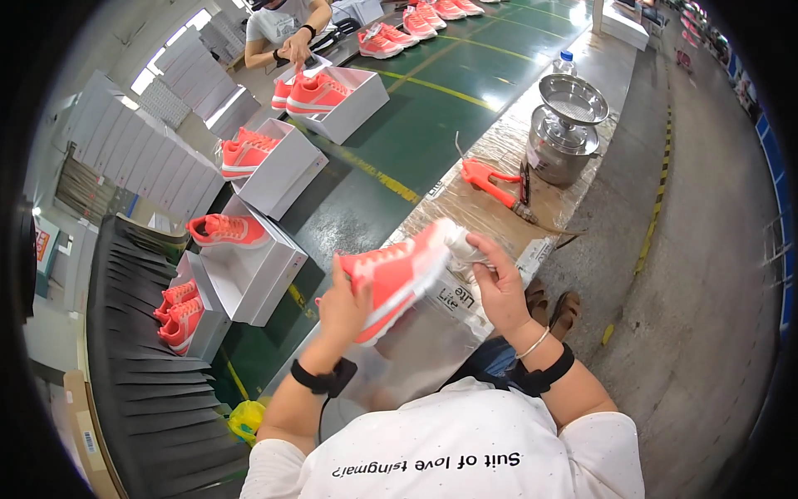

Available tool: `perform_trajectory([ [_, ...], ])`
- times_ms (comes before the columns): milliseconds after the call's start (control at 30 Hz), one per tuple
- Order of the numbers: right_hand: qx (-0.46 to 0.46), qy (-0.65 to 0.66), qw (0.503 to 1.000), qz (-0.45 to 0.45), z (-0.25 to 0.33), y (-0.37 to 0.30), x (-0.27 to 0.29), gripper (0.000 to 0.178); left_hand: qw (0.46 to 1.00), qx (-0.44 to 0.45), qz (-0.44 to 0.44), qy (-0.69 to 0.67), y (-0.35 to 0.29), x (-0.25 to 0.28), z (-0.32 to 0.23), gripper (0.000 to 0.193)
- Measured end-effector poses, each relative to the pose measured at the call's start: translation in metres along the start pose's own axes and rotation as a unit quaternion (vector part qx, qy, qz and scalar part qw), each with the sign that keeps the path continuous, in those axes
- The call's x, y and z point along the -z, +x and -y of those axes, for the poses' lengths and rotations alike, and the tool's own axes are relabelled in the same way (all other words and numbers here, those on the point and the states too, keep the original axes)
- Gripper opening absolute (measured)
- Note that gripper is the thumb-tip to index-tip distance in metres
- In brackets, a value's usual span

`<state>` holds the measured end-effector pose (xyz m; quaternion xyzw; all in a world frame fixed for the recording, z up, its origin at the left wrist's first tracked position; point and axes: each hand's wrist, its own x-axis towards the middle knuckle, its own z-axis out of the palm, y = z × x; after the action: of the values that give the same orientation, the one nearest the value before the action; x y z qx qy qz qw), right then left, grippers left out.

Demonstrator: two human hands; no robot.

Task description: Cleaning and inspecting shoe soles before boxing them on a factory assembly line.

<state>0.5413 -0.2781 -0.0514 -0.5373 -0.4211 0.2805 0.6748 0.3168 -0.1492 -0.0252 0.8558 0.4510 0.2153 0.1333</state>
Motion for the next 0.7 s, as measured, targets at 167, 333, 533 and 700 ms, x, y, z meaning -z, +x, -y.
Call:
perform_trajectory([
  [167, 0.188, -0.251, 0.95, 0.019, 0.033, 0.0, -0.016, 0.044, 0.67, 0.274, 0.243, -0.645, 0.01, -0.002, 0.028, 0.053],
  [333, 0.433, -0.226, 0.83, 0.269, 0.022, -0.024, -0.066, 0.04, 0.614, 0.382, 0.295, -0.625, -0.012, -0.023, 0.045, 0.048],
  [533, 0.132, -0.352, 0.923, 0.074, -0.062, 0.085, -0.041, 0.042, 0.608, 0.39, 0.256, -0.642, -0.009, -0.022, 0.03, 0.044],
  [700, 0.147, -0.344, 0.919, 0.126, -0.042, 0.087, -0.059, 0.039, 0.673, 0.388, 0.223, -0.589, -0.012, -0.021, 0.028, 0.041],
])
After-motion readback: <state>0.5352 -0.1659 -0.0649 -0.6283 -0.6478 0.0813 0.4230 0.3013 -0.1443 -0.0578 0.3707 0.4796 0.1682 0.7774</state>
